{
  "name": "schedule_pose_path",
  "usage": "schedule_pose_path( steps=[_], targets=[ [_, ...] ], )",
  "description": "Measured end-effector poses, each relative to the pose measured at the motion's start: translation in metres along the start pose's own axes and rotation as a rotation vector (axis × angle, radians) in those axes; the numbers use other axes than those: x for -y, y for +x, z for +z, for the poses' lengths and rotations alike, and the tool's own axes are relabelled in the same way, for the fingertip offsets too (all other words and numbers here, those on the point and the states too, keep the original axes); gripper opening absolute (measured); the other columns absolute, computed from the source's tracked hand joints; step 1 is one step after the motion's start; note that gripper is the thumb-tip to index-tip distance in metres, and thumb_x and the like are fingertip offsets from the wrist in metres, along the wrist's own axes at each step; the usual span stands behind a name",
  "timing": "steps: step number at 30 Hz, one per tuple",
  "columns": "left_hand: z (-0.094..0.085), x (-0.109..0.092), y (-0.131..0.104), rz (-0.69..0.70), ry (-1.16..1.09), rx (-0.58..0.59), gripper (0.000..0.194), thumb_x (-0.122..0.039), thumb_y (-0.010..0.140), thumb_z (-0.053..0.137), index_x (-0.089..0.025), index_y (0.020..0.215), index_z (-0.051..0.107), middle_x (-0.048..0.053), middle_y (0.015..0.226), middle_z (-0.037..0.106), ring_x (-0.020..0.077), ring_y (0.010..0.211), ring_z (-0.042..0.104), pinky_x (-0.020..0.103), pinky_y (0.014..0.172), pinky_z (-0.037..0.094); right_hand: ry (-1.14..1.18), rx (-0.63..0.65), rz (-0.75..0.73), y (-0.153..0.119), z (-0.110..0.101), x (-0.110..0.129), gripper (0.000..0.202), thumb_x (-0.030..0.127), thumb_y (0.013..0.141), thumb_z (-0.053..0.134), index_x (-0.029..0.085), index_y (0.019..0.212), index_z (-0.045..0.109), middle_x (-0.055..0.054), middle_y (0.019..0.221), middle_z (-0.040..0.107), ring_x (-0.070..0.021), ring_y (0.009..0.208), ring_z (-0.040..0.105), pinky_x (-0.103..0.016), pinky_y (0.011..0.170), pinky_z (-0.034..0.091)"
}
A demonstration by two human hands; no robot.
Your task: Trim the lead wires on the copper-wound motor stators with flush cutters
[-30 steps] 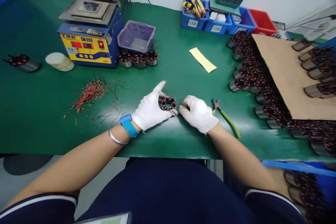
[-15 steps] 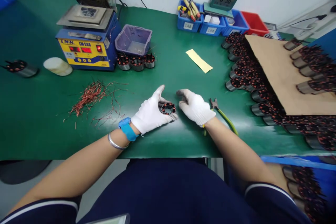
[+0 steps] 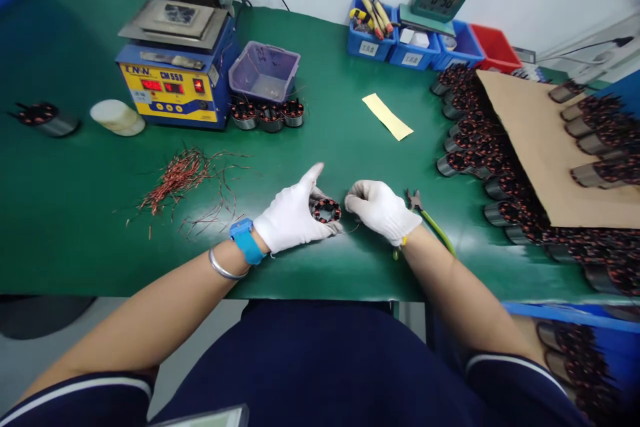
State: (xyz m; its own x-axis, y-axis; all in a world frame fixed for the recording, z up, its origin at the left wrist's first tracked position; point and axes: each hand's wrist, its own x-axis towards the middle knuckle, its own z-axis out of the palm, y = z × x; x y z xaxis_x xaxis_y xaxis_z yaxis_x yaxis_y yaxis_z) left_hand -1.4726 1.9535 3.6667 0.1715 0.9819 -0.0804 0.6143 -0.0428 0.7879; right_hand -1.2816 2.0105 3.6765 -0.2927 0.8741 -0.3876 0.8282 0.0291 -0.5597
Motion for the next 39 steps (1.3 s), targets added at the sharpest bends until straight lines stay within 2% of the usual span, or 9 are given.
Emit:
schedule_pose_path(
  steps=[4,7,11,16,23,27,30,35,39],
  targets=[
    [0.004,0.001,-0.001,0.037,0.038,-0.013,0.106,-0.06,0.063,0.072,-0.016,0.148,0.026,0.008,0.108,0.069,0.0267,0.101,0.066,0.037,0.087,0.051,-0.312,-0.211,0.007,-0.02,-0.007,0.001,0.024,0.041,0.083,0.051,0.021,0.078,0.063,-0.006,0.078,0.067,-0.0215,0.071,0.062,-0.031,0.061,0.044],
    [0.004,0.003,0.0,0.055,0.107,0.01,0.109,-0.057,0.062,0.074,-0.017,0.15,0.023,0.007,0.11,0.069,0.0287,0.101,0.066,0.038,0.087,0.051,-0.337,-0.447,-0.193,-0.04,-0.008,0.008,0.047,0.047,0.08,0.057,0.02,0.119,0.059,-0.013,0.118,0.062,-0.0242,0.08,0.064,-0.037,0.069,0.049],
    [0.001,0.005,0.0,0.06,0.166,0.055,0.112,-0.049,0.063,0.075,-0.02,0.152,0.014,0.006,0.111,0.069,0.0303,0.101,0.066,0.039,0.084,0.052,-0.298,-0.141,-0.42,-0.051,0.004,0.008,0.102,0.056,0.067,0.071,0.023,0.151,0.024,-0.014,0.141,0.049,-0.0286,0.094,0.065,-0.037,0.073,0.052],
    [0.001,0.006,0.001,0.078,0.152,0.061,0.11,-0.049,0.064,0.074,-0.019,0.152,0.015,0.006,0.111,0.069,0.0287,0.099,0.066,0.038,0.084,0.051,-0.426,0.006,-0.308,-0.038,0.013,-0.006,0.044,0.041,0.091,0.045,0.025,0.131,0.054,-0.008,0.116,0.068,-0.0288,0.096,0.066,-0.034,0.069,0.048],
    [-0.001,0.005,0.0,0.1,0.14,0.068,0.108,-0.053,0.058,0.079,-0.021,0.149,0.029,0.007,0.114,0.067,0.0282,0.103,0.064,0.04,0.089,0.051,-0.251,0.056,-0.373,-0.03,0.005,-0.016,0.028,0.034,0.091,0.047,0.024,0.104,0.069,-0.004,0.096,0.072,-0.021,0.085,0.066,-0.029,0.07,0.045],
    [0.002,0.004,0.002,0.108,-0.045,-0.007,0.051,-0.056,0.073,0.067,-0.021,0.111,0.066,0.005,0.112,0.068,0.0224,0.101,0.064,0.035,0.091,0.05,-0.048,0.11,-0.307,-0.027,0.004,-0.014,0.023,0.033,0.086,0.052,0.021,0.092,0.071,0.0,0.079,0.07,-0.0142,0.07,0.061,-0.024,0.061,0.042],
    [0.0,0.011,0.005,0.053,-0.233,-0.075,0.031,-0.044,0.086,0.055,-0.017,0.09,0.069,0.005,0.099,0.071,0.0183,0.092,0.066,0.031,0.086,0.052,-0.003,0.128,-0.222,-0.027,0.004,-0.013,0.021,0.032,0.083,0.055,0.02,0.086,0.072,0.001,0.069,0.066,-0.0113,0.06,0.055,-0.022,0.053,0.037],
    [-0.022,0.025,0.002,-0.038,0.379,-0.135,0.014,-0.028,0.08,0.055,-0.017,0.077,0.065,0.008,0.086,0.069,0.0253,0.081,0.066,0.039,0.074,0.053,0.036,0.124,-0.18,-0.03,0.005,-0.012,0.021,0.032,0.081,0.055,0.019,0.084,0.071,0.002,0.064,0.063,-0.0096,0.055,0.05,-0.022,0.051,0.035],
    [-0.025,0.016,-0.008,0.158,0.521,-0.429,0.015,-0.031,0.079,0.06,-0.018,0.085,0.063,0.011,0.108,0.067,0.0289,0.101,0.063,0.044,0.085,0.051,0.053,0.116,-0.187,-0.03,0.005,-0.01,0.019,0.031,0.079,0.056,0.018,0.081,0.071,0.002,0.063,0.062,-0.0098,0.055,0.05,-0.022,0.05,0.034]
  ],
)
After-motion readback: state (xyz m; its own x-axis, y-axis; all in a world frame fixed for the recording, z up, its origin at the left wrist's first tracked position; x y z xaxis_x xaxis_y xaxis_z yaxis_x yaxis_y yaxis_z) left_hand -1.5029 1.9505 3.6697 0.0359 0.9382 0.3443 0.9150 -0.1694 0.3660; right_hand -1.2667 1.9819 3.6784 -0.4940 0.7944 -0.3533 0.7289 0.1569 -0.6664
